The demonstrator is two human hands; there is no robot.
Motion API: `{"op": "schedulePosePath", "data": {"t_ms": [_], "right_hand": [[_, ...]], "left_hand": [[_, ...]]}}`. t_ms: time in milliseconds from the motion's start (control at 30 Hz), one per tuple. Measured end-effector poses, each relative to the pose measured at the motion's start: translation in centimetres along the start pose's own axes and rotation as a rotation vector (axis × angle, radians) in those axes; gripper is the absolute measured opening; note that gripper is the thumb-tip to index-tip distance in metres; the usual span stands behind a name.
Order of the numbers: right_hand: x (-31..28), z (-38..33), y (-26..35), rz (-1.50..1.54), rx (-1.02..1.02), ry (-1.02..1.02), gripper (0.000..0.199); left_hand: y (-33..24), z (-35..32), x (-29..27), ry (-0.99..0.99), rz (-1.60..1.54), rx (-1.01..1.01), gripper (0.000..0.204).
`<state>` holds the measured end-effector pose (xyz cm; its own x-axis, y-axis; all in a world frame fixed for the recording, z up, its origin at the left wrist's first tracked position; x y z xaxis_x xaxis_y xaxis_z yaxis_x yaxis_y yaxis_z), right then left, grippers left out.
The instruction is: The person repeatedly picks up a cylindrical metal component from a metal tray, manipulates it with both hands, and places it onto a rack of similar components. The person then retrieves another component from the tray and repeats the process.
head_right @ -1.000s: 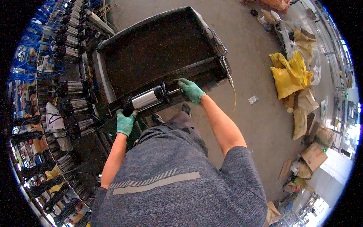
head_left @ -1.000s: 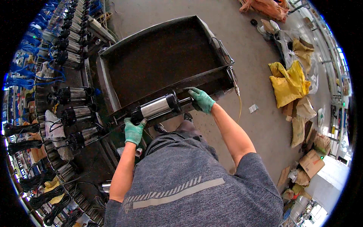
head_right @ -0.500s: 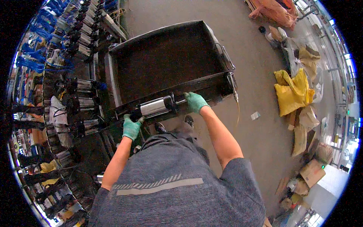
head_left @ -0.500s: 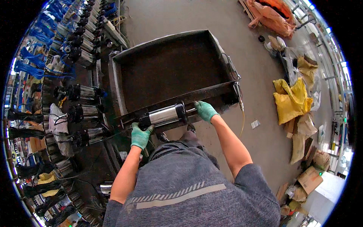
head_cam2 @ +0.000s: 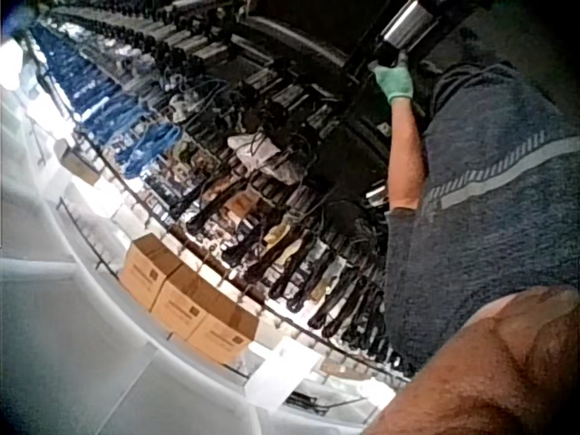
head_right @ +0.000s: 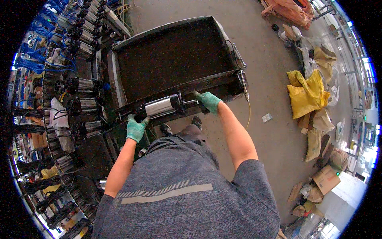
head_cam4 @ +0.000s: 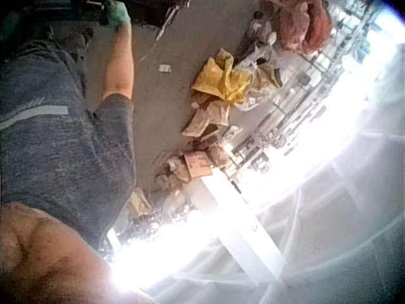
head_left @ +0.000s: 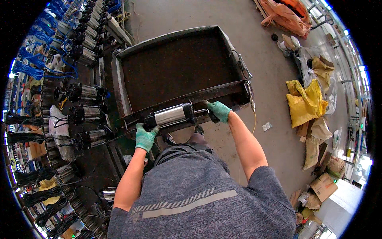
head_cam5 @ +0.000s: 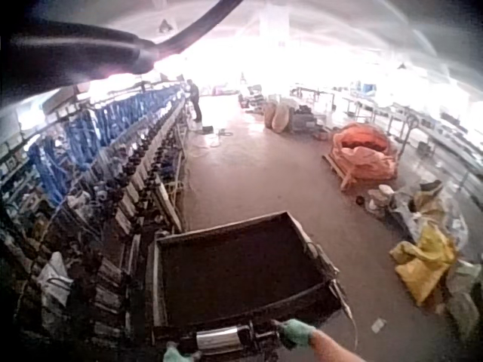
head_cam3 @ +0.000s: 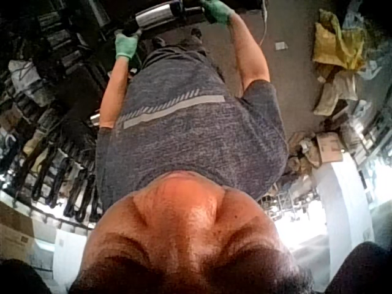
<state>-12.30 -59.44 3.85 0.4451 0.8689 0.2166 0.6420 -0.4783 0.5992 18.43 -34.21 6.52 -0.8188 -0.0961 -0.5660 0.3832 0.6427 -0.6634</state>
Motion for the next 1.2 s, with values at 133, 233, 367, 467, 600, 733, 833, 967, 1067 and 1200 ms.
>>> {"op": "schedulePosePath", "data": {"t_ms": [133, 233, 367, 467, 600, 733, 833, 967, 1067, 1200], "right_hand": [[1.7, 1.3, -0.2, 0.231, -0.168, -0.07, 0.044], [1.5, 2.8, -1.7, 0.244, -0.406, -0.223, 0.044], [2.2, 1.5, -1.3, 0.009, -0.53, -0.217, 0.039], [2.3, -0.4, -1.2, -0.283, -0.569, -0.197, 0.037], [-0.2, 2.4, -2.6, -0.615, -0.654, -0.308, 0.032], [-3.4, 8.4, -7.7, -0.2, -0.396, -0.408, 0.032], [-1.0, 5.2, -3.6, 0.06, -0.245, -0.177, 0.032], [2.0, -2.5, 0.5, 0.276, -0.266, 0.186, 0.036], [1.3, -2.8, 0.4, 0.234, -0.247, 0.124, 0.039], [-0.4, 1.6, -0.9, -0.024, -0.067, -0.074, 0.051]], "left_hand": [[1.0, 0.0, 0.4, -0.038, -0.031, 0.009, 0.08], [-0.2, -0.1, 0.0, -0.014, -0.069, -0.005, 0.074], [0.5, -0.2, 0.2, -0.041, -0.064, 0.005, 0.075], [0.0, -0.8, 0.1, -0.068, -0.03, -0.03, 0.081], [0.2, -0.8, 0.0, -0.011, -0.053, -0.097, 0.09], [-0.3, 1.0, 1.0, 0.045, -0.02, -0.094, 0.094], [-1.0, -0.6, -0.2, 0.045, -0.027, -0.129, 0.094], [0.6, -0.6, 0.2, 0.027, -0.067, -0.116, 0.09], [-2.5, -1.2, -0.7, 0.091, -0.09, -0.127, 0.089], [0.7, -0.4, 0.3, -0.005, -0.018, -0.074, 0.088]]}}
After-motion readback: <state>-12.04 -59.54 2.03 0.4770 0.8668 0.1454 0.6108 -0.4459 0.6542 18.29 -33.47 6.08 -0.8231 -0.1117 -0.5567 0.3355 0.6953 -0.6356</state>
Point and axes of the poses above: each hand's wrist, its own z-axis towards the middle knuckle, its own x-axis out of the palm, y = z × x, the point moved 3 cm from there along z, towards the middle knuckle, and after that the axes turned 15 degrees about y, right-handed, at the moved point
